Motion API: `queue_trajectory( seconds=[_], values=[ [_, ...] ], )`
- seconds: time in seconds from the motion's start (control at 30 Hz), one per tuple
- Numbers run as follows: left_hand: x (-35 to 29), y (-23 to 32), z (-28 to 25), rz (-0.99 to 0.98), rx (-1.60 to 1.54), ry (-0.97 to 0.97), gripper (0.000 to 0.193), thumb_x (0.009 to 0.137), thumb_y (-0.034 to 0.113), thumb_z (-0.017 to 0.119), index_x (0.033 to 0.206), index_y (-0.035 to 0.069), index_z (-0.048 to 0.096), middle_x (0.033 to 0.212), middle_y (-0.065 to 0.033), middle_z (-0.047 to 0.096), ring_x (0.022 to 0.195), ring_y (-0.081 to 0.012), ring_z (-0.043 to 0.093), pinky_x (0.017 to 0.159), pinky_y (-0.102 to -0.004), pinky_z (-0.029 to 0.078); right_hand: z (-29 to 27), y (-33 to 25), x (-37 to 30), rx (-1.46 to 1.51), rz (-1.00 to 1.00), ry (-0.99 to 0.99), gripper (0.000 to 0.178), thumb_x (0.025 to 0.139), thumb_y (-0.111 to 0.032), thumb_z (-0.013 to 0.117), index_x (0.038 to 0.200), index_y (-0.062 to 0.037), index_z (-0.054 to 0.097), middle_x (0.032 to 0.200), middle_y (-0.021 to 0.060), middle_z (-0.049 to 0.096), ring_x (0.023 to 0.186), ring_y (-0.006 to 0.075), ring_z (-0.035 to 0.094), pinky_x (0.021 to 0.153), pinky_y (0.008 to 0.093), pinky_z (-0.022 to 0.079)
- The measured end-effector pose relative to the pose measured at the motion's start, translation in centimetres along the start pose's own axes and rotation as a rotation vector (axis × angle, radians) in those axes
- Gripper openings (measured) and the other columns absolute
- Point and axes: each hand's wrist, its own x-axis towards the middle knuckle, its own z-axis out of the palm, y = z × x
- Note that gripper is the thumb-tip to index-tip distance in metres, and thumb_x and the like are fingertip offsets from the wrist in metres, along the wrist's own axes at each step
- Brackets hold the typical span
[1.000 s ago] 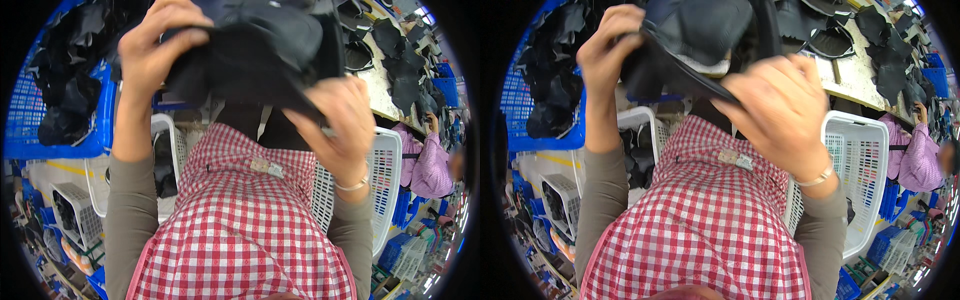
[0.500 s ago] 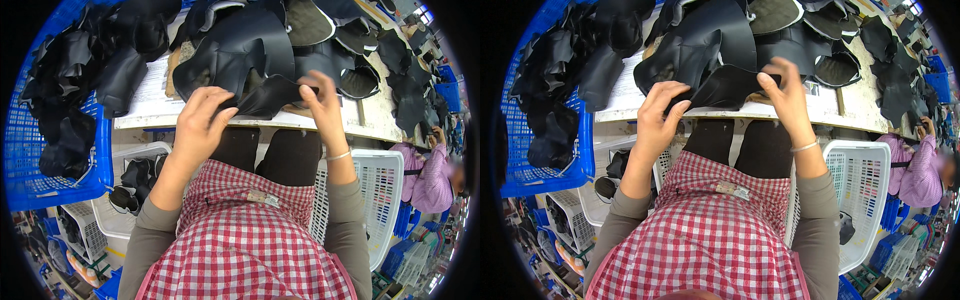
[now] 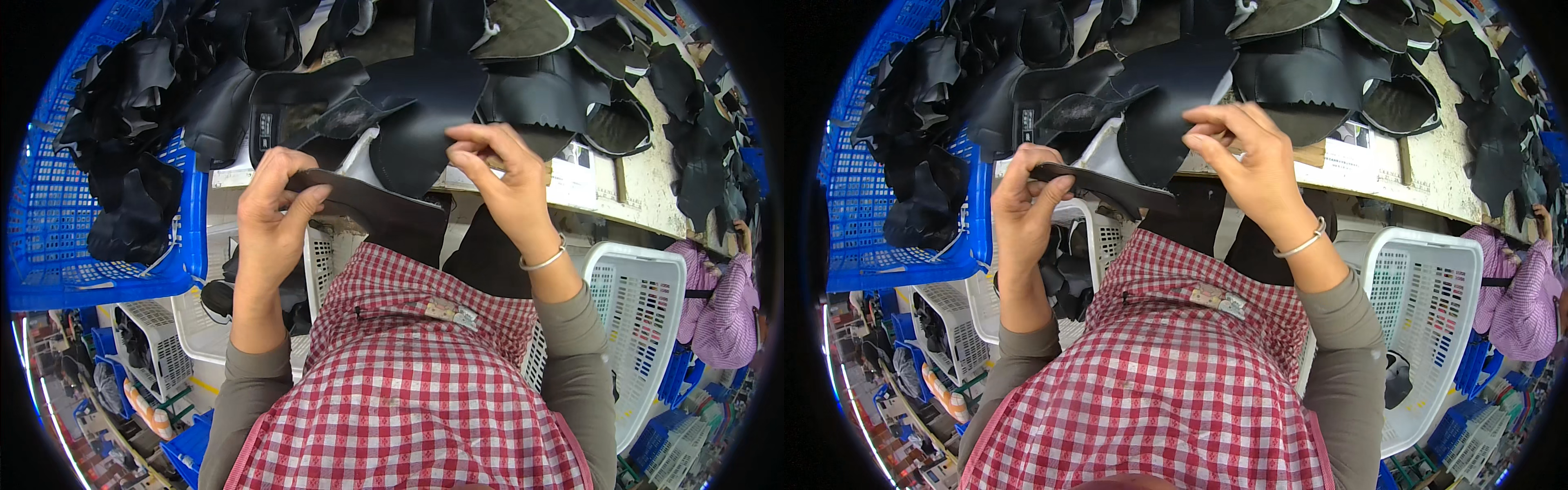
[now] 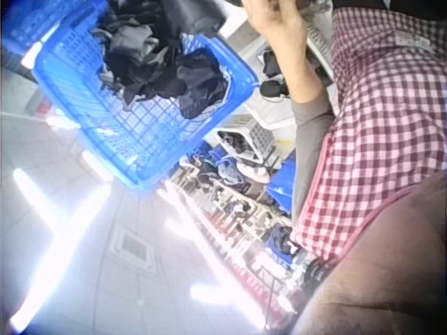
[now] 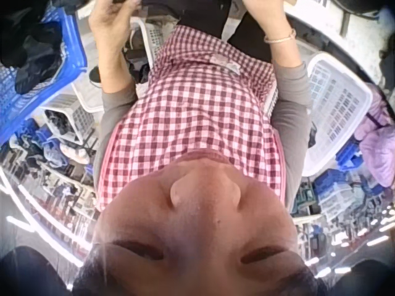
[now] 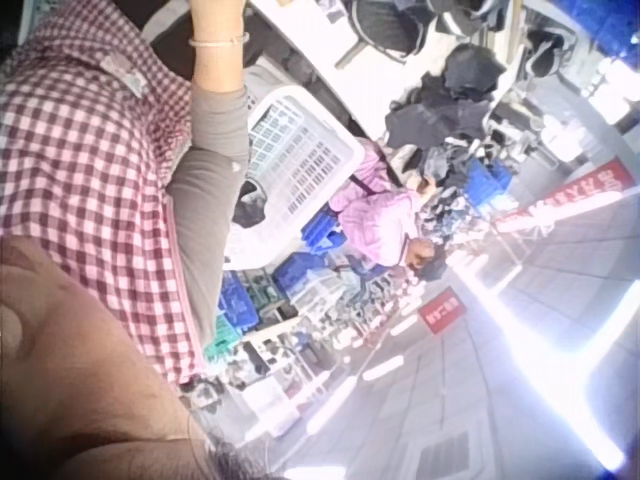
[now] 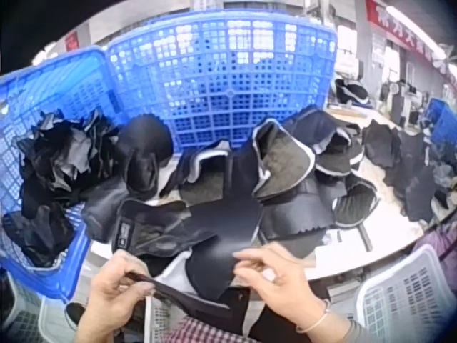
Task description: The person repeatedly picks up black shoe components from a blue basket, aligns and presses the parts together by hand, and places the assembled units into a white basket. The process is repeated for multiple items throughout the clip.
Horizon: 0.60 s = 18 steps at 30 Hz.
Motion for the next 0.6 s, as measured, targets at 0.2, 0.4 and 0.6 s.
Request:
queue_trajectory(
  seconds=[0.2,0.4,0.6],
  values=[
    [0.5,3.0,-2.3,0.001,-0.267,0.021,0.021,0.087,-0.007,0.075,0.105,-0.001,0.067,0.103,-0.0033,0.063,0.083,-0.0074,0.065,0.065,-0.019,0.057,-0.1,-3.3,1.9,-0.334,-0.569,0.308,0.018,0.084,-0.001,0.08,0.101,-0.007,0.079,0.091,0.0052,0.07,0.082,0.0233,0.064,0.072,0.0335,0.052],
    [-0.4,4.3,-2.1,-0.001,-0.122,-0.152,0.015,0.086,-0.008,0.072,0.098,0.0,0.068,0.098,-0.0023,0.061,0.082,-0.0064,0.063,0.062,-0.0184,0.051,0.2,-6.1,-0.2,-0.654,-0.554,-0.188,0.031,0.078,-0.018,0.085,0.108,-0.0113,0.078,0.085,0.0015,0.069,0.079,0.0228,0.064,0.074,0.0369,0.052],
    [-1.2,5.3,-0.9,0.079,-0.135,-0.209,0.015,0.084,-0.01,0.07,0.096,-0.001,0.068,0.096,-0.0034,0.061,0.081,-0.0084,0.061,0.065,-0.0211,0.052,2.9,-6.2,-0.7,-0.31,-0.448,-0.045,0.037,0.078,-0.007,0.084,0.114,-0.0077,0.075,0.104,0.0074,0.072,0.088,0.0256,0.073,0.076,0.0334,0.06]
  ],
)
